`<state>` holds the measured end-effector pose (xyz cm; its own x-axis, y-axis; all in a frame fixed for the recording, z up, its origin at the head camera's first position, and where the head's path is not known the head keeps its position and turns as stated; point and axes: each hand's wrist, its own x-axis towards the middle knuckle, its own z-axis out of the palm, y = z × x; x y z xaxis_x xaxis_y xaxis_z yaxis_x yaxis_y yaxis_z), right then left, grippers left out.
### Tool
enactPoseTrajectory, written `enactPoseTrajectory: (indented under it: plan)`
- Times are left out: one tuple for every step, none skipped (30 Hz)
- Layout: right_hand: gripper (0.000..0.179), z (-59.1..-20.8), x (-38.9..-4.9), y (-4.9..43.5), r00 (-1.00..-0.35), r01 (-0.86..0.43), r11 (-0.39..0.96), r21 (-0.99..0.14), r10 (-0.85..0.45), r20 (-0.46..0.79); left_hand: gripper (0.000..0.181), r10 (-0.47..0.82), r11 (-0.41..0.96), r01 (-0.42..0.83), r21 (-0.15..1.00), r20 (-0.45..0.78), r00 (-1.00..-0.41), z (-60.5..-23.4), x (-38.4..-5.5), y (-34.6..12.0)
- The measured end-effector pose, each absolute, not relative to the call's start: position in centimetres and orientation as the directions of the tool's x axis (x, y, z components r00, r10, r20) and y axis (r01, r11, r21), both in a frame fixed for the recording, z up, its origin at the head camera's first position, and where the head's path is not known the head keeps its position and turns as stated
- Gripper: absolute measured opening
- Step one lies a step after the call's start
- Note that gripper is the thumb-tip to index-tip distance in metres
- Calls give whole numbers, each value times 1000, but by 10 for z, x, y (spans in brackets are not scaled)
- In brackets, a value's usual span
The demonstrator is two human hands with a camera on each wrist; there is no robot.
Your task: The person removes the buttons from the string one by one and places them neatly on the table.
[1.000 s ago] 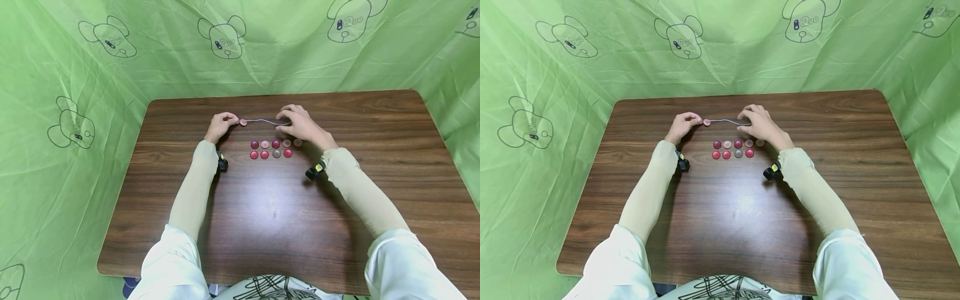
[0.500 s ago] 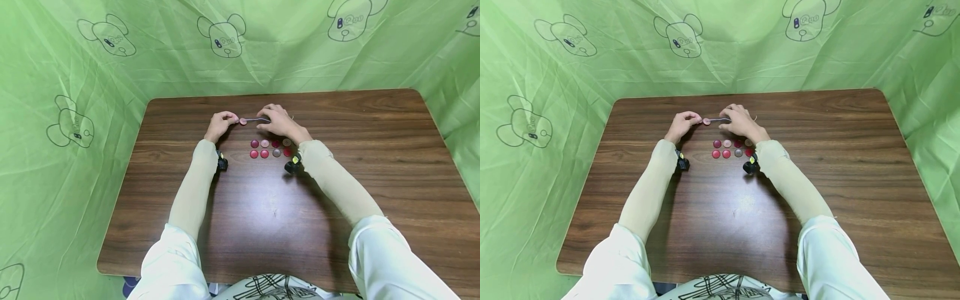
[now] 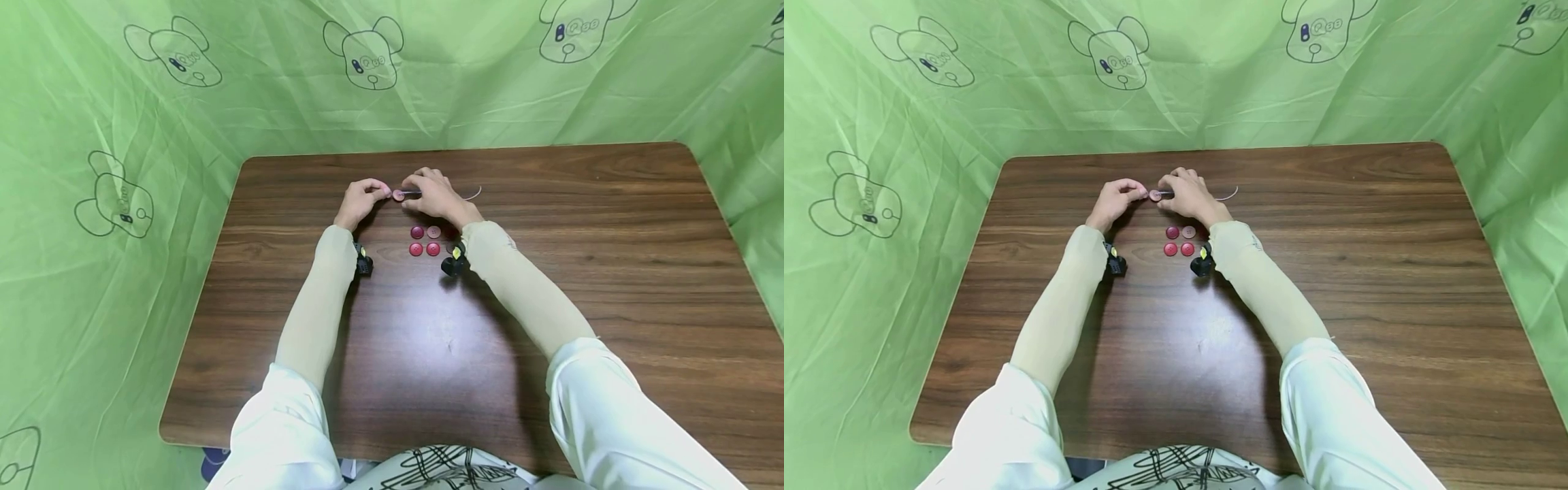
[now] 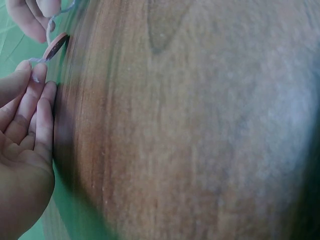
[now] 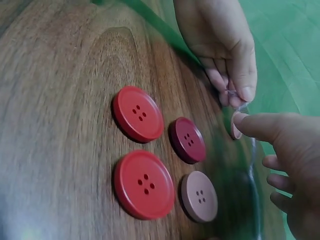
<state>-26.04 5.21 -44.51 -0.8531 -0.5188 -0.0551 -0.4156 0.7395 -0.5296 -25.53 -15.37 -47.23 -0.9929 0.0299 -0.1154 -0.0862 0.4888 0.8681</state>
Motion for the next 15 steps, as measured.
enactPoseTrajectory:
  plan:
    - [48, -446, -261, 51, -856, -414, 742, -528, -515, -53, 13, 29, 490, -87, 867, -115, -993, -473, -256, -154]
    - [47, -447, -261, 50, -858, -411, 743, -528, -511, -51, 13, 27, 490, -90, 867, -118, -993, -473, -256, -154]
    - [47, -448, -262, 50, -860, -408, 745, -528, -508, -52, 13, 26, 489, -92, 867, -120, -992, -473, -256, -154]
    - [47, -449, -262, 49, -862, -404, 746, -529, -504, -52, 13, 25, 488, -95, 868, -122, -992, -473, -256, -154]
    - [47, -450, -262, 49, -864, -401, 749, -527, -500, -54, 13, 24, 486, -97, 868, -125, -992, -473, -256, -153]
    - [46, -450, -263, 48, -866, -397, 752, -527, -497, -56, 13, 24, 486, -98, 868, -126, -992, -473, -256, -153]
    - [46, -451, -264, 47, -867, -394, 755, -525, -494, -60, 13, 22, 485, -101, 869, -128, -992, -473, -256, -154]
    - [47, -451, -265, 47, -868, -392, 756, -524, -493, -63, 13, 20, 484, -105, 869, -131, -991, -473, -255, -154]
    - [47, -452, -266, 46, -868, -391, 759, -521, -493, -67, 13, 19, 485, -106, 868, -132, -991, -473, -255, -154]
    - [48, -452, -266, 45, -868, -390, 760, -519, -491, -67, 13, 20, 483, -108, 869, -135, -991, -472, -255, -154]
    - [48, -452, -267, 44, -869, -390, 762, -517, -491, -69, 13, 21, 484, -109, 868, -136, -990, -472, -255, -154]
    - [48, -452, -268, 42, -869, -389, 764, -515, -490, -70, 13, 23, 484, -108, 869, -137, -990, -472, -255, -154]
    - [48, -452, -268, 41, -869, -390, 765, -512, -490, -70, 14, 25, 481, -108, 870, -137, -990, -472, -255, -154]
    - [48, -452, -269, 39, -869, -391, 766, -510, -490, -72, 14, 28, 479, -108, 871, -138, -990, -472, -255, -154]
    - [48, -451, -269, 38, -868, -392, 768, -507, -491, -72, 14, 30, 477, -108, 872, -139, -990, -472, -255, -154]
